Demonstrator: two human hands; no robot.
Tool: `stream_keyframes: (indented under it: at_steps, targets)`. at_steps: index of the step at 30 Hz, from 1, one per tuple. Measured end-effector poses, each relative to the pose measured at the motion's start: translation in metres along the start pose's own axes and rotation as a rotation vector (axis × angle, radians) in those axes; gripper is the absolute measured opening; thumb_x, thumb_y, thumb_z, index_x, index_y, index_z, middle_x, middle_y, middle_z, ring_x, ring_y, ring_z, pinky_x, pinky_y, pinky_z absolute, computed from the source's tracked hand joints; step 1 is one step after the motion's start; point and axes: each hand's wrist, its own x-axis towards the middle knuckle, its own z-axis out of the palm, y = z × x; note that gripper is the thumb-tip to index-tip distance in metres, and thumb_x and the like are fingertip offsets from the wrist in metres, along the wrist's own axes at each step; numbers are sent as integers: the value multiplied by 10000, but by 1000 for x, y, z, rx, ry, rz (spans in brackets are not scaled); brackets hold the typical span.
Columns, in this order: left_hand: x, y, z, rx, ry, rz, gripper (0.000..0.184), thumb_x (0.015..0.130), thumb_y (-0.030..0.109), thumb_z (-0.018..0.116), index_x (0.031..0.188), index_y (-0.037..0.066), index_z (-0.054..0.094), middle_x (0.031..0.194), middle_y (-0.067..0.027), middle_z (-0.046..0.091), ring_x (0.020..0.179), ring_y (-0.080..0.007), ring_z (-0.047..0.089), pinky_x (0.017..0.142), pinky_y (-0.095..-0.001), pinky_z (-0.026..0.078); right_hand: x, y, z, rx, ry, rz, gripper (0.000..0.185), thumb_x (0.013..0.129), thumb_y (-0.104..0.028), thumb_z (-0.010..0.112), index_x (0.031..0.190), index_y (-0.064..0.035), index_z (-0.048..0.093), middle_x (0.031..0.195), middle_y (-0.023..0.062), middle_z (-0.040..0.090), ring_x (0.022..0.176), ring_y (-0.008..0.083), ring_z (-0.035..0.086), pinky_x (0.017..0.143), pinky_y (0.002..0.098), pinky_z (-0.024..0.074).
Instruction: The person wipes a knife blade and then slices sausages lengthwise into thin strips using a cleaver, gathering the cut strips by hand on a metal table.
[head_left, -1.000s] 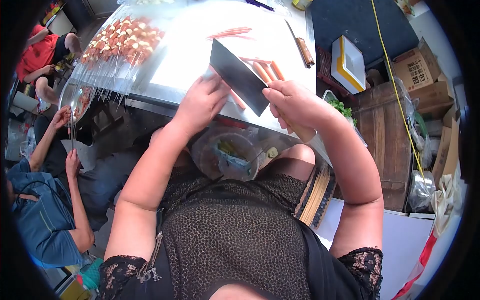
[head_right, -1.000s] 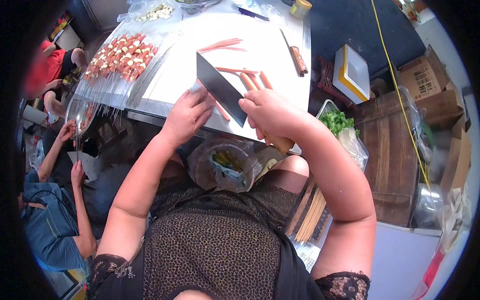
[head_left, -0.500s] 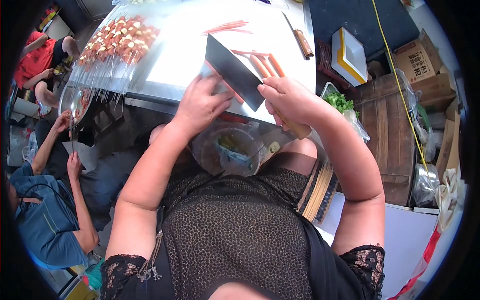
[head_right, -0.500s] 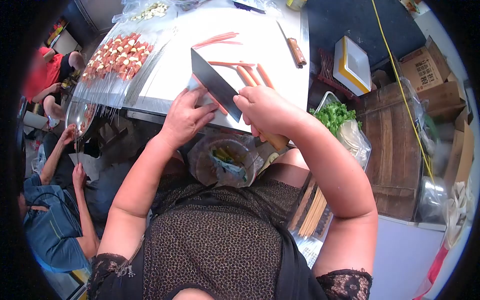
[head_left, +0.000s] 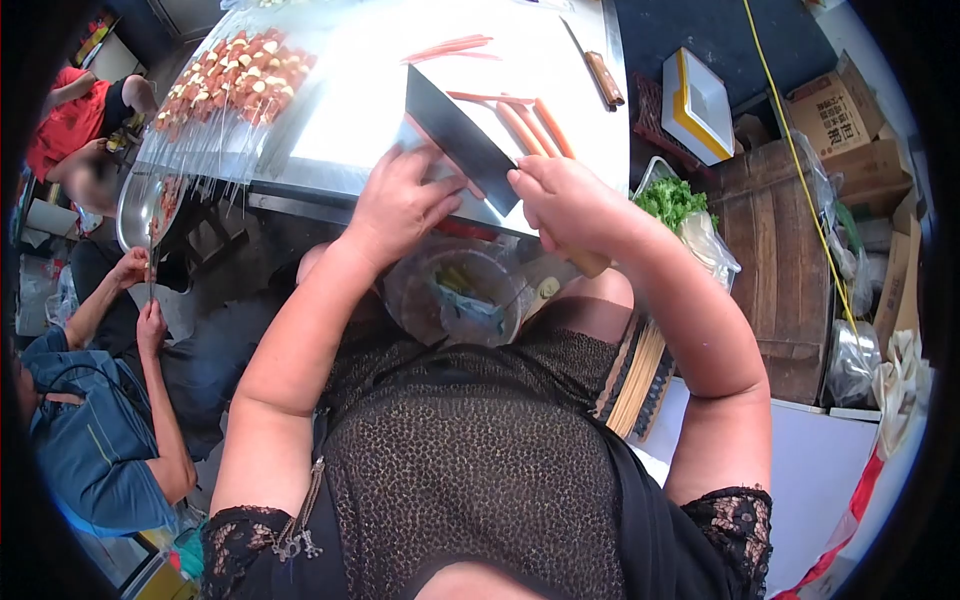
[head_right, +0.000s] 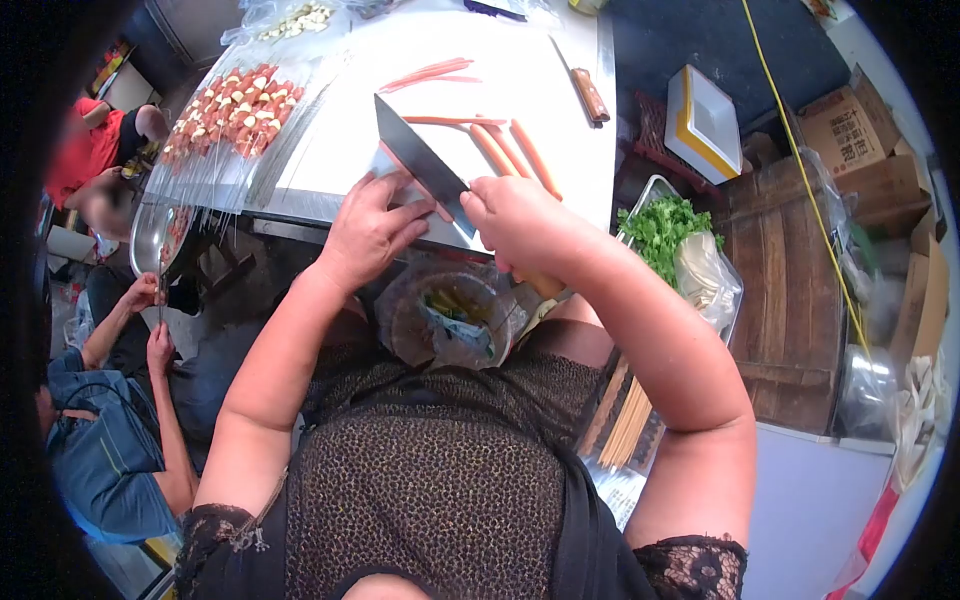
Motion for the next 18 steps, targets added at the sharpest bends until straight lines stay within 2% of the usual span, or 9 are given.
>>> stream_keyframes:
  at_steps: [6,8,9,11,12,14,15,16,18]
  targets:
    - [2,-1,0,-74,-53,-73,283,844,197,694,1113,108,697,1201,-149,586,1118,-320,569,985,-454,440,3,19,11,6,60,-64,297,1016,-253,426,944,4,556,656,63,553,499,160,575,459,328,503]
    - [5,-6,4,-211,163,-328,382,913,185,649,1268,57,592,1214,-151,587,1122,-298,577,999,-423,448,2,31,11,146,62,-62,271,1016,-278,438,937,-32,521,676,36,536,514,130,549,465,306,482]
    - [10,-12,10,-200,170,-318,382,913,185,649,1268,57,592,1214,-151,587,1122,-298,577,999,-423,448,4,40,12,381,100,-81,260,1014,-278,444,935,-39,509,682,38,536,512,131,543,463,306,482]
    - [18,-19,24,-929,381,-630,462,973,173,589,1380,-1,455,1215,-149,586,1124,-262,581,978,-371,478,9,56,20,816,174,-111,221,1008,-271,468,930,-65,479,694,44,533,501,138,521,438,303,475]
    - [26,-12,19,-917,380,-624,462,973,173,589,1380,-1,455,1215,-149,586,1124,-262,581,978,-371,478,15,65,24,822,171,-122,221,1008,-271,468,930,-65,479,694,44,533,501,138,521,438,303,475]
    - [46,5,7,-1552,244,-1022,464,999,168,554,1409,2,414,1223,-120,585,1100,-203,588,931,-320,501,26,82,29,1142,130,-287,203,1001,-251,485,988,-49,477,705,53,548,489,143,541,409,308,488]
    - [51,2,10,-1673,177,-1001,416,998,164,554,1384,30,474,1163,-81,629,1005,-152,619,860,-297,526,26,83,33,1237,144,-275,205,1002,-259,489,973,-56,479,706,53,545,492,141,539,404,303,490]
    - [57,3,9,-1657,173,-990,416,998,164,554,1384,30,474,1163,-81,629,1005,-152,619,860,-297,526,26,86,35,1246,143,-294,205,1002,-259,489,973,-56,479,706,53,545,492,141,539,404,303,490]
    - [63,10,8,-1433,75,-1097,384,1004,192,553,1336,2,524,1057,-44,668,943,-145,635,833,-323,527,28,95,38,1375,71,-286,213,1004,-262,487,959,-54,475,706,56,542,494,144,538,403,301,489]
